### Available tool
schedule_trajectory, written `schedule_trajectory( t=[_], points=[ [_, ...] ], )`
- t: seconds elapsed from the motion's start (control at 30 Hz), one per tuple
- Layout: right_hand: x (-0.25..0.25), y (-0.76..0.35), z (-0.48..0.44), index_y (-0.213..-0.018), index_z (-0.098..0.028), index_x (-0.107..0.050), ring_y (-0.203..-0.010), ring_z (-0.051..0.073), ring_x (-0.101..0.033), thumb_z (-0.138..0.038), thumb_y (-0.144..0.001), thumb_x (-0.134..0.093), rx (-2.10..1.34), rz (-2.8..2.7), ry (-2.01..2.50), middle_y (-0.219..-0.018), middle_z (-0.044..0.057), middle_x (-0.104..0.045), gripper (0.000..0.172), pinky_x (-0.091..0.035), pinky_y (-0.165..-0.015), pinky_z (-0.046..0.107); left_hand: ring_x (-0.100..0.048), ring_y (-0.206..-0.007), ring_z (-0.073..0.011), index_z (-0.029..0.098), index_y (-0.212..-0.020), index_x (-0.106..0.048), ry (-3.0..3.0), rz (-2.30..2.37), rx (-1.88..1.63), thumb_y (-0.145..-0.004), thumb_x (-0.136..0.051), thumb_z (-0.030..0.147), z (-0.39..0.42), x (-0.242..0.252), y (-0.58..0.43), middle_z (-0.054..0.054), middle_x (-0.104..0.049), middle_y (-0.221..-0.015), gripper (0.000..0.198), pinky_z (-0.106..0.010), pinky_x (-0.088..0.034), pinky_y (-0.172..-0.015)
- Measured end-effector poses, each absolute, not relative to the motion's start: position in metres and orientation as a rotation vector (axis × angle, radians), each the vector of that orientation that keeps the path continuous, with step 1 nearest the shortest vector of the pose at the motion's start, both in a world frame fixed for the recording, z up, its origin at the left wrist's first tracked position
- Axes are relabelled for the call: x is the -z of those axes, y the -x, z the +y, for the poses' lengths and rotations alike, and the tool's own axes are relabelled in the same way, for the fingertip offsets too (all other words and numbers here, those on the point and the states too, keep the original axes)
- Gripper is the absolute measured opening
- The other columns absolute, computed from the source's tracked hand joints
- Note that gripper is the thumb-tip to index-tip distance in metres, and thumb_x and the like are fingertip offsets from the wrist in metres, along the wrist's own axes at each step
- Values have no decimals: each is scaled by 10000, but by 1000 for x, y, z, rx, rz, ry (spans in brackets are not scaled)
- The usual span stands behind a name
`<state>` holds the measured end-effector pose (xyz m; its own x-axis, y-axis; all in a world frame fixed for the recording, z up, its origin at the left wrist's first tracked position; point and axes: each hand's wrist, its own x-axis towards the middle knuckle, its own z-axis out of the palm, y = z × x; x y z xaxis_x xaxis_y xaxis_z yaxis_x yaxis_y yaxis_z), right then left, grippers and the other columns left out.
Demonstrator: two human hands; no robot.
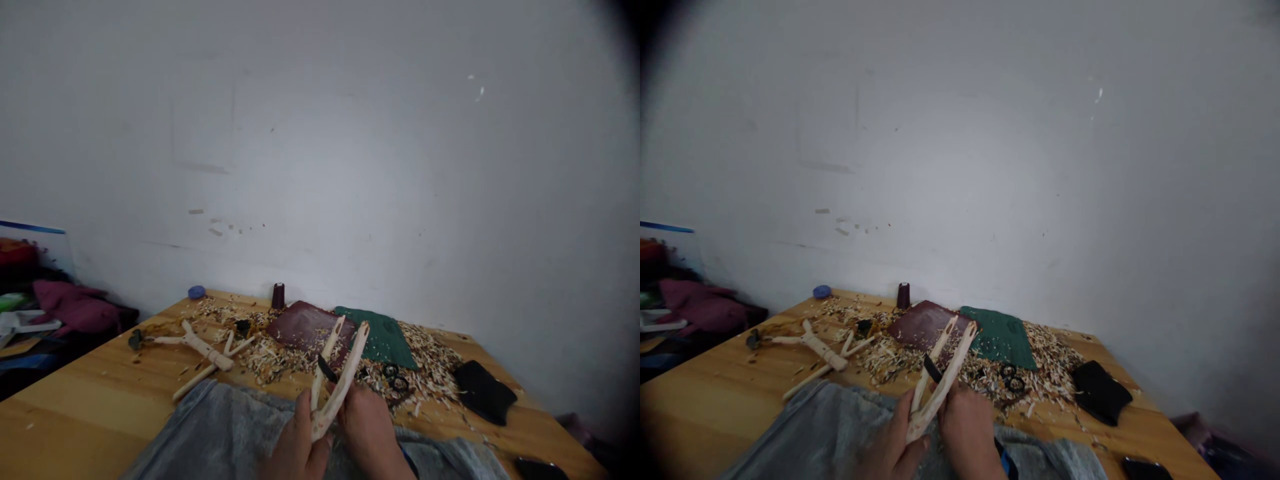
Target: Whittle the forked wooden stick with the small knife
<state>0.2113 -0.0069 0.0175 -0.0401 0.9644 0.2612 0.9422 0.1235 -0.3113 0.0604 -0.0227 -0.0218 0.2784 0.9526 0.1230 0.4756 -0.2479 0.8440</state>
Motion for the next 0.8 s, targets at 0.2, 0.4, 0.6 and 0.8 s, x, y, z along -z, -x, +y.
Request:
schedule_trajectory(
  t=[0.2,0.4,0.6,0.8],
  points=[
    [-18,-218,-3,-1029,-250,-622,-726,178,-636,-426,-923,-350,-323,-1811,1656,-790,43,-680,341,-416,-611,225,-520,-1090,-250,41,-1365,-250,-1874,1156,-873,-713,-455,224,-23,25,-64,-183,-552,-1210,707,-326,-365,-938],
    [-15,-220,1,-984,-191,-614,-808,181,-581,-527,-910,-340,-696,-1659,1133,-862,58,-640,440,-457,-722,256,-559,-994,-238,188,-1308,-383,-1614,1078,-972,-789,-484,410,-31,6,-62,-85,-612,-1092,574,-320,-408,-871],
    [-11,-214,-4,-877,-183,-604,-753,181,-550,-556,-882,-396,-828,-1659,1104,-795,46,-602,427,-463,-708,277,-612,-696,-204,241,-1197,-515,-1246,1002,-974,-802,-505,542,-30,-2,-60,-24,-646,-739,497,-272,-461,-599],
    [-14,-210,-9,-1015,-165,-608,-827,188,-549,-519,-897,-405,-811,-1705,1120,-861,57,-622,425,-449,-759,282,-417,-370,-72,215,-900,-534,-1097,833,-887,-781,-550,477,-26,-6,-63,79,-491,-537,288,-160,-300,-360]
  ],
)
